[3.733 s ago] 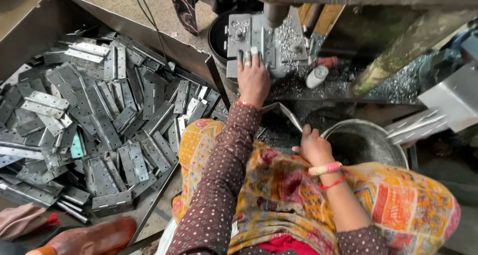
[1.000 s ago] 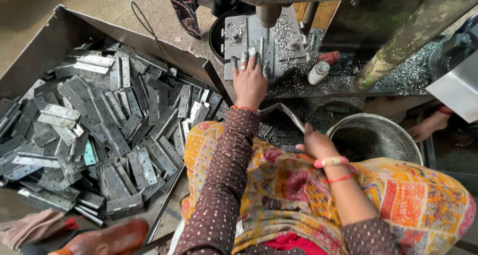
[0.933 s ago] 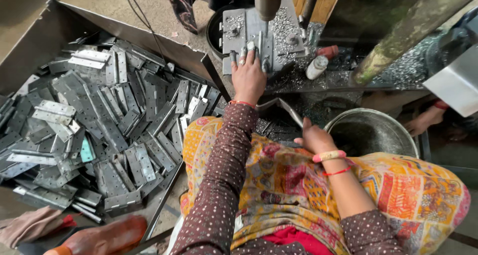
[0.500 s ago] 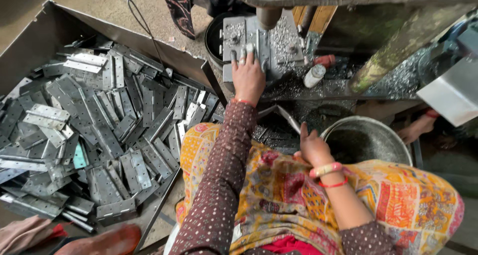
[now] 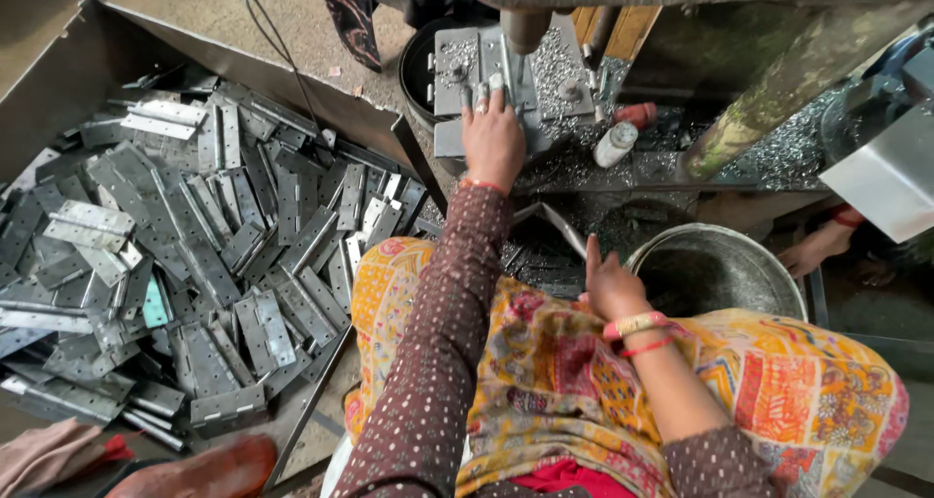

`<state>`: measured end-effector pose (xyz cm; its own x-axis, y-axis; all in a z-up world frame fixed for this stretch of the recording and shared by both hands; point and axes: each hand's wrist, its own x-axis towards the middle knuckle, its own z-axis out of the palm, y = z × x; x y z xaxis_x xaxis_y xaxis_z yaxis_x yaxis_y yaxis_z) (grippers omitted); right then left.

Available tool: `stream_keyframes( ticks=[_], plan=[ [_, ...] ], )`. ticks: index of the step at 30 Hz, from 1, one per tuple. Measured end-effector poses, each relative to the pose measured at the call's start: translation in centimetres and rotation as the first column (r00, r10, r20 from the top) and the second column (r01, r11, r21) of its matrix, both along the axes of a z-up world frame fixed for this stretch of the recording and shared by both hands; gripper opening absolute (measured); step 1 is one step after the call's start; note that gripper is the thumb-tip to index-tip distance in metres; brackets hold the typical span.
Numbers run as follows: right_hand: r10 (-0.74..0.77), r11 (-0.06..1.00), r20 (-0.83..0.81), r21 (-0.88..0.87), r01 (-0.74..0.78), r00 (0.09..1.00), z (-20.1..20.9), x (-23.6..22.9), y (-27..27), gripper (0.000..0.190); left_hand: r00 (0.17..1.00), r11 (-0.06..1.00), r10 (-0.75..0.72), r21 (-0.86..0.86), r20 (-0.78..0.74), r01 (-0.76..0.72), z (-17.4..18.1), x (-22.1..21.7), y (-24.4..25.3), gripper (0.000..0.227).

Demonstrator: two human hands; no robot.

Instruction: The person sits on the floor and repeatedly picks up metal hinge pieces from a bin, places them under a drill press, operates the machine to drill holes, and returns the finished pieces to the bin. The process is repeated continuously.

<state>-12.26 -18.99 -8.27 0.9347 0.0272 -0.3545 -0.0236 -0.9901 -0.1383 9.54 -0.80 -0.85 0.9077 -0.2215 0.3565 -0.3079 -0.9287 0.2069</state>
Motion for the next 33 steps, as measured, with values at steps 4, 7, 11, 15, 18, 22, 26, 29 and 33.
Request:
stream_keyframes(
  ticks=[4, 7, 11, 15, 18, 22, 26, 29, 33],
  plan=[
    [0.0, 1.0, 0.049, 0.003, 0.0, 0.999, -1.0, -1.7, 0.1, 0.125, 0.998, 0.997, -0.026, -0.067, 0.05, 0.029, -1.0, -2.8, 1.0, 0.027],
    [0.014, 0.999, 0.155, -0.043, -0.007, 0.988, 1.9, -0.1, -0.5, 0.117, 0.984, 1.0, -0.024, 0.018, 0.179, 0.021, 0.3, -1.9, 1.2, 0.024],
    [0.03, 0.995, 0.285, -0.1, -0.002, 0.958, 3.7, -0.9, 0.3, 0.094, 0.999, 0.999, 0.018, -0.027, -0.04, -0.019, -0.8, 0.2, 1.3, 0.024],
    [-0.094, 0.989, 0.0, -0.117, 0.094, 0.996, 1.8, -0.1, 1.8, 0.127, 0.974, 1.0, 0.002, -0.004, 0.226, -0.001, -1.6, 3.4, 1.5, 0.022],
    [-0.096, 0.991, -0.085, -0.104, 0.087, 0.992, -0.4, -1.1, 2.0, 0.134, 0.985, 0.999, -0.011, -0.041, 0.174, 0.018, -2.1, 2.8, 1.7, 0.021],
    [-0.035, 0.999, -0.028, 0.027, 0.036, 0.999, 0.9, -1.1, 0.3, 0.123, 0.993, 0.997, -0.061, -0.05, -0.102, 0.056, -0.2, 0.5, 2.7, 0.02],
    [-0.032, 0.997, 0.388, -0.05, 0.056, 0.921, 4.2, -1.3, -0.9, 0.069, 0.947, 0.98, -0.035, -0.174, 0.319, 0.094, -0.1, -4.7, 9.2, 0.039],
    [0.048, 0.998, 0.667, -0.004, -0.061, 0.743, 5.3, -0.5, -2.0, 0.047, 0.917, 0.956, 0.233, -0.25, 0.325, -0.154, -1.8, -9.8, 17.3, 0.035],
    [0.042, 0.991, 0.715, 0.057, -0.118, 0.698, 5.2, -0.2, -3.0, 0.037, 0.76, 0.768, 0.64, -0.103, 0.112, -0.632, -5.7, -18.1, 28.5, 0.031]
  ],
)
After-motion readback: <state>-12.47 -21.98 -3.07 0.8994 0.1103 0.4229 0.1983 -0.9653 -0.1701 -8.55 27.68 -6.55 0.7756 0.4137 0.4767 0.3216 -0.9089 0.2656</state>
